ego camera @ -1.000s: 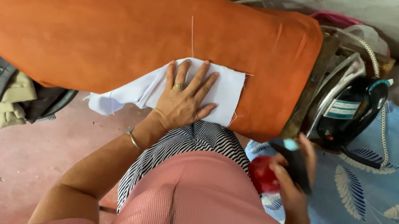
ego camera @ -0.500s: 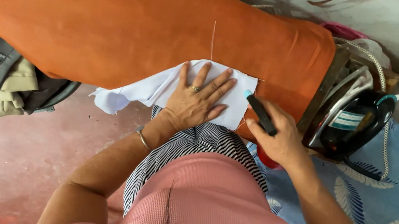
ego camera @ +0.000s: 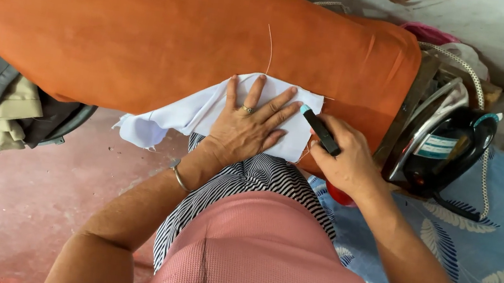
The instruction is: Ironing and smoothing a white garment on a pressing board in a sewing factory.
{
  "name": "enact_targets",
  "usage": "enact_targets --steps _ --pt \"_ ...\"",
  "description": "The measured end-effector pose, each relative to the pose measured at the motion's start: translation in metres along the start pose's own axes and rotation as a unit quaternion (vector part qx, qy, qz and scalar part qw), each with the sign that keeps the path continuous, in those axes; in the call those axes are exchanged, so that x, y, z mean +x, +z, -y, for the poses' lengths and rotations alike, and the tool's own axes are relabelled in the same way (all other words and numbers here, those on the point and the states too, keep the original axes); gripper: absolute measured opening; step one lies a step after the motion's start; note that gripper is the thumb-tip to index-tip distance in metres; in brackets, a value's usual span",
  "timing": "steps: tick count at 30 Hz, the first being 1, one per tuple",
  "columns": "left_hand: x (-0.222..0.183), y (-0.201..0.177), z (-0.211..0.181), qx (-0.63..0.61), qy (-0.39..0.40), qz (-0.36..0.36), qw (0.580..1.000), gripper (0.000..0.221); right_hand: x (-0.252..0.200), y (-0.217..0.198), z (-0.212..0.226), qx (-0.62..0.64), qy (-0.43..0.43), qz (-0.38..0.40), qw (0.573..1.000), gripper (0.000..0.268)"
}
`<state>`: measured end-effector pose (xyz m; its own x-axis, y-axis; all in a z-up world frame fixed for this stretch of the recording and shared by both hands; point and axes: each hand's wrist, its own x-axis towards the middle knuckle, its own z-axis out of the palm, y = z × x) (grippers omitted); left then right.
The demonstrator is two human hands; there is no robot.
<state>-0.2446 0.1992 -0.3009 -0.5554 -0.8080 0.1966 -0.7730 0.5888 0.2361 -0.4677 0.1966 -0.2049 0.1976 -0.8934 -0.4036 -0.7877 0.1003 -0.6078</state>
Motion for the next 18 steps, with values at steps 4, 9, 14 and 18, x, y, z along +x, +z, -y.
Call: enact_targets --steps 4,9,14,18 --pt "0.001 -0.001 -0.001 -0.006 -0.002 0.024 1.0 0.056 -0.001 0.005 -0.006 -0.002 -0.002 -0.013 1.0 0.042" --pt "0.0 0.001 -0.002 -0.008 -0.002 0.039 0.999 0.057 0.001 -0.001 0.009 0.006 -0.005 -0.006 1.0 0.042" --pt "0.002 -0.003 -0.002 -0.012 0.0 0.037 0.999 0.057 0.001 0.007 0.003 -0.003 -0.022 -0.012 1.0 0.043" --pt "0.003 -0.005 -0.002 -0.003 0.001 0.04 0.999 0.056 -0.002 0.008 -0.002 0.0 -0.009 -0.023 1.0 0.043"
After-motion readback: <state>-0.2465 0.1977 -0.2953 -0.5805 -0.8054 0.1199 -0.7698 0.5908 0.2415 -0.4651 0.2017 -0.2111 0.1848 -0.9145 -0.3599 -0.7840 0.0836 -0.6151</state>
